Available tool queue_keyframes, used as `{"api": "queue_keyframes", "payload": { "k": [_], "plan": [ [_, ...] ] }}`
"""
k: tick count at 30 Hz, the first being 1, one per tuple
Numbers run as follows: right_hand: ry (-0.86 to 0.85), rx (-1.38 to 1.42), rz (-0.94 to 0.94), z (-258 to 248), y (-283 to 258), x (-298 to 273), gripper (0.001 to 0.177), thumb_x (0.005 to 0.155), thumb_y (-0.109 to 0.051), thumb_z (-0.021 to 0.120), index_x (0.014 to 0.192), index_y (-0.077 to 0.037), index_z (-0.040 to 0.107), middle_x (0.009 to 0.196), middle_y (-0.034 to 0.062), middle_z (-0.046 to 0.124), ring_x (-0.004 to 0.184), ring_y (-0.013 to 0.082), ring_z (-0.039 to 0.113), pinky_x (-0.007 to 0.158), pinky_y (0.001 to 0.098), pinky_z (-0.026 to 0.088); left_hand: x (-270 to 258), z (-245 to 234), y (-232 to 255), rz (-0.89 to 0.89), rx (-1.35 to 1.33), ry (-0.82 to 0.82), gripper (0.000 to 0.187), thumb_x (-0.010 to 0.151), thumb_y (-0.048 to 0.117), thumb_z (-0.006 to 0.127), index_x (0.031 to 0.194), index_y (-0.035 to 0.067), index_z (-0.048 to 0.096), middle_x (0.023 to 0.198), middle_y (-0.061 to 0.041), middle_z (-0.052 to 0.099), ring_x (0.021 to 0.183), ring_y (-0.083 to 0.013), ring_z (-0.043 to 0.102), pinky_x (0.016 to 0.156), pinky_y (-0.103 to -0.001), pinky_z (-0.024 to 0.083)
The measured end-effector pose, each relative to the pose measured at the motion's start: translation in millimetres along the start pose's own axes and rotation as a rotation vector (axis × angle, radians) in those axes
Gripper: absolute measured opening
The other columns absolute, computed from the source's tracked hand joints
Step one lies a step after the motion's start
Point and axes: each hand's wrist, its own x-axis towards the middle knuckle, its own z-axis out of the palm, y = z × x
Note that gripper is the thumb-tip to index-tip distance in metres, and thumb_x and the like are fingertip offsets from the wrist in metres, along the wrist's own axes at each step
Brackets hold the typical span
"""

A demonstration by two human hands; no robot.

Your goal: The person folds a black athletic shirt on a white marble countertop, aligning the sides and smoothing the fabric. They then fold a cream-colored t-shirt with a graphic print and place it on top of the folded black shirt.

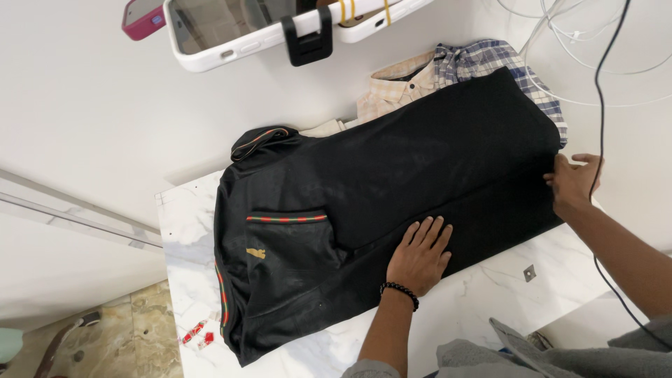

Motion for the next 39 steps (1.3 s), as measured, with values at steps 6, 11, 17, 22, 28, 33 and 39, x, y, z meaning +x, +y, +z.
{"api": "queue_keyframes", "payload": {
  "k": [6, 11, 17, 22, 28, 33, 39],
  "plan": [
    [-0.266, -0.476, -0.443, 1.9, 18.5, -35.5, 0.062, 0.107, -0.033, 0.051, 0.156, -0.002, 0.03, 0.148, 0.029, 0.049, 0.138, 0.0406, 0.047, 0.112, 0.0529, 0.039, 0.1, -0.2, 0.1, -0.047, 0.021, -0.022, 0.061, 0.106, 0.047, 0.033, 0.158, 0.014, 0.036, 0.166, -0.008, 0.031, 0.154, -0.0238, 0.025, 0.127, -0.043, 0.017],
    [-0.319, -0.906, -0.585, 11.8, 45.2, -41.5, 0.08, 0.101, -0.063, 0.03, 0.161, -0.011, 0.019, 0.166, 0.019, 0.02, 0.154, 0.0394, 0.012, 0.121, 0.0575, 0.01, 0.9, 0.5, -0.2, -0.076, 0.028, -0.026, 0.064, 0.104, 0.05, 0.034, 0.158, 0.014, 0.034, 0.166, -0.008, 0.029, 0.153, -0.0241, 0.024, 0.126, -0.044, 0.016],
    [-0.278, -0.991, -0.526, 0.1, 48.9, -20.9, 0.078, 0.1, -0.063, 0.027, 0.164, -0.019, 0.023, 0.167, 0.0187, 0.02, 0.153, 0.0404, 0.014, 0.119, 0.0615, 0.014, 0.2, -3.7, -2.4, -0.103, 0.012, -0.029, 0.067, 0.104, 0.052, 0.035, 0.158, 0.013, 0.033, 0.166, -0.009, 0.029, 0.153, -0.025, 0.023, 0.126, -0.045, 0.015],
    [-0.21, -0.909, -0.366, -7.3, 42.0, -26.6, 0.075, 0.105, -0.055, 0.035, 0.162, -0.007, 0.032, 0.164, 0.0216, 0.034, 0.152, 0.0384, 0.031, 0.125, 0.0561, 0.025, -6.8, -7.2, -4.8, -0.111, -0.002, -0.013, 0.068, 0.103, 0.052, 0.037, 0.157, 0.012, 0.034, 0.165, -0.009, 0.03, 0.153, -0.0255, 0.024, 0.125, -0.046, 0.016],
    [-0.263, -0.824, -0.678, 6.1, 52.7, -51.9, 0.081, 0.105, -0.058, 0.035, 0.161, -0.001, 0.024, 0.168, 0.0244, 0.021, 0.156, 0.0403, 0.016, 0.124, 0.0557, 0.016, -14.5, -6.4, -6.7, -0.093, 0.03, 0.009, 0.068, 0.104, 0.052, 0.038, 0.158, 0.01, 0.034, 0.165, -0.011, 0.031, 0.153, -0.0267, 0.024, 0.126, -0.046, 0.016],
    [-0.302, -0.922, -0.553, 9.3, 57.0, -51.0, 0.086, 0.1, -0.066, 0.029, 0.162, -0.007, 0.02, 0.169, 0.0187, 0.016, 0.156, 0.0379, 0.009, 0.123, 0.0567, 0.009, -23.3, -6.6, -8.5, -0.092, 0.016, 0.015, 0.068, 0.104, 0.053, 0.037, 0.158, 0.011, 0.034, 0.166, -0.01, 0.03, 0.154, -0.0263, 0.023, 0.127, -0.044, 0.015],
    [-0.255, -0.903, -0.454, 0.5, 44.5, -48.5, 0.086, 0.1, -0.064, 0.03, 0.162, -0.006, 0.018, 0.168, 0.0211, 0.013, 0.156, 0.0396, 0.007, 0.122, 0.0584, 0.006, -45.3, -20.6, -15.9, -0.101, 0.01, 0.045, 0.066, 0.104, 0.05, 0.04, 0.157, 0.01, 0.036, 0.164, -0.011, 0.033, 0.153, -0.0261, 0.027, 0.126, -0.044, 0.018]
  ]
}}
